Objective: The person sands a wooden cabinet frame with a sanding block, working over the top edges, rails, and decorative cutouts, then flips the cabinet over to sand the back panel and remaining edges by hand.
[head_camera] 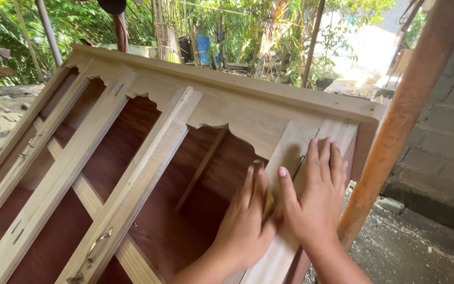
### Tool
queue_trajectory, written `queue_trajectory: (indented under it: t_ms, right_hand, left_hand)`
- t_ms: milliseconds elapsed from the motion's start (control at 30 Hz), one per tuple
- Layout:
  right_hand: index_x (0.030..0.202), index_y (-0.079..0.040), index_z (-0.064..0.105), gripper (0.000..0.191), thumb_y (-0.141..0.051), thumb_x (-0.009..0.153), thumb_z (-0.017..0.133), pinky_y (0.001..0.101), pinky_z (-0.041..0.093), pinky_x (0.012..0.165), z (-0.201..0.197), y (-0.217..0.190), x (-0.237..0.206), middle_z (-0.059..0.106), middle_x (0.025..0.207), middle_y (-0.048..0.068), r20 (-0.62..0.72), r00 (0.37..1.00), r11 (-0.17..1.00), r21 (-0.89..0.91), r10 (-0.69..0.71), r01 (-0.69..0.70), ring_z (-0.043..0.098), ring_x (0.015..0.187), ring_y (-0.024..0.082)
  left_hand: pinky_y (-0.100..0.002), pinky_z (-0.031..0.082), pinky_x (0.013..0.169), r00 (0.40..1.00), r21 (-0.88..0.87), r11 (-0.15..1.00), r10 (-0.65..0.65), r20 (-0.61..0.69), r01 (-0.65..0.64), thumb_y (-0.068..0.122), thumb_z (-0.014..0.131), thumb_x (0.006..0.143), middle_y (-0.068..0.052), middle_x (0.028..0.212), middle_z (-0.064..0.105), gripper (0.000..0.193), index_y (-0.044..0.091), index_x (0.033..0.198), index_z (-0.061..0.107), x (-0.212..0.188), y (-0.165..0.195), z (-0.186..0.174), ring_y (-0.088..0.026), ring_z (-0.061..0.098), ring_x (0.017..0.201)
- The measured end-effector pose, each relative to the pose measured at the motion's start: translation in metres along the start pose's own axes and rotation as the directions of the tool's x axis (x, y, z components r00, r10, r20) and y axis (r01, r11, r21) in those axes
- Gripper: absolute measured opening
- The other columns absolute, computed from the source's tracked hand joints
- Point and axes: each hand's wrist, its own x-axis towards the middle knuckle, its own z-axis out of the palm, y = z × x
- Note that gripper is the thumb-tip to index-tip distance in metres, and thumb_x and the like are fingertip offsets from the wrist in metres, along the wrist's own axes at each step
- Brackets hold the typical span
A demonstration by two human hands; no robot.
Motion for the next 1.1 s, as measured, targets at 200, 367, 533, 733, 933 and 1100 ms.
queue_trajectory:
  t_ms: [200, 367, 533, 733, 933, 1100]
  right_hand:
    - [0.154, 0.005, 0.041, 0.07, -0.038, 0.101, 0.056, 0.0571, 0.017, 0.126, -0.001, 0.0, -0.002, 0.038, 0.162, 0.028, 0.005, 1.0, 1.0, -0.007, -0.005, 0.005, 0.026, 0.155, 0.045]
    - [0.154, 0.005, 0.041, 0.07, -0.038, 0.1, 0.055, 0.056, 0.016, 0.124, -0.001, 0.001, -0.001, 0.039, 0.16, 0.028, -0.008, 1.0, 0.999, 0.049, 0.009, -0.009, 0.026, 0.153, 0.045]
    - [0.156, 0.003, 0.041, 0.063, -0.037, 0.107, 0.042, 0.0545, 0.015, 0.127, -0.001, 0.004, 0.0, 0.04, 0.163, 0.026, -0.012, 0.999, 0.99, 0.137, 0.031, -0.03, 0.025, 0.156, 0.044]
    - [0.156, 0.003, 0.042, 0.062, -0.038, 0.11, 0.039, 0.0544, 0.014, 0.128, -0.001, 0.004, -0.001, 0.04, 0.162, 0.027, -0.004, 1.0, 0.989, 0.146, 0.026, -0.025, 0.025, 0.157, 0.044]
    - [0.157, 0.003, 0.041, 0.061, -0.036, 0.11, 0.042, 0.0556, 0.013, 0.128, -0.004, 0.003, -0.002, 0.04, 0.164, 0.026, 0.009, 1.0, 0.988, 0.157, 0.008, -0.01, 0.024, 0.157, 0.045]
    - [0.156, 0.001, 0.045, 0.059, -0.033, 0.108, 0.046, 0.0583, 0.012, 0.128, -0.005, 0.003, -0.004, 0.043, 0.162, 0.024, 0.018, 1.0, 0.988, 0.152, -0.002, -0.001, 0.025, 0.157, 0.044]
  left_hand:
    - [-0.049, 0.027, 0.119, 0.983, -0.025, 0.991, -0.135, -0.122, 0.133, 0.032, 0.056, 0.102, -0.037, 0.161, 0.029, 0.078, -0.008, 0.157, 0.019, 0.028, -0.003, 0.02, -0.051, 0.03, 0.146]
    - [-0.042, 0.055, 0.095, 0.754, -0.198, 0.728, -0.628, 0.193, 0.656, 0.05, 0.047, 0.098, -0.023, 0.111, 0.074, 0.063, 0.003, 0.14, 0.05, -0.013, 0.0, 0.004, -0.036, 0.072, 0.113]
    - [-0.047, 0.046, 0.084, 0.771, -0.688, 0.445, -0.577, 0.269, 0.573, 0.056, 0.033, 0.108, -0.031, 0.117, 0.057, 0.068, -0.002, 0.12, 0.067, 0.031, -0.034, 0.017, -0.045, 0.054, 0.115]
    - [-0.051, 0.05, 0.09, 0.858, -0.128, 0.85, -0.512, 0.027, 0.511, 0.044, 0.031, 0.105, -0.027, 0.108, 0.072, 0.054, 0.003, 0.112, 0.066, 0.014, -0.047, 0.053, -0.046, 0.065, 0.106]
    - [-0.043, 0.053, 0.097, 0.71, -0.123, 0.7, -0.69, 0.138, 0.704, 0.05, 0.034, 0.101, -0.023, 0.117, 0.071, 0.063, 0.004, 0.138, 0.055, -0.096, -0.059, 0.037, -0.036, 0.072, 0.107]
    - [-0.044, 0.05, 0.099, 0.663, -0.055, 0.66, -0.745, 0.073, 0.749, 0.049, 0.037, 0.102, -0.023, 0.12, 0.069, 0.061, 0.003, 0.137, 0.057, -0.187, -0.092, 0.044, -0.037, 0.067, 0.114]
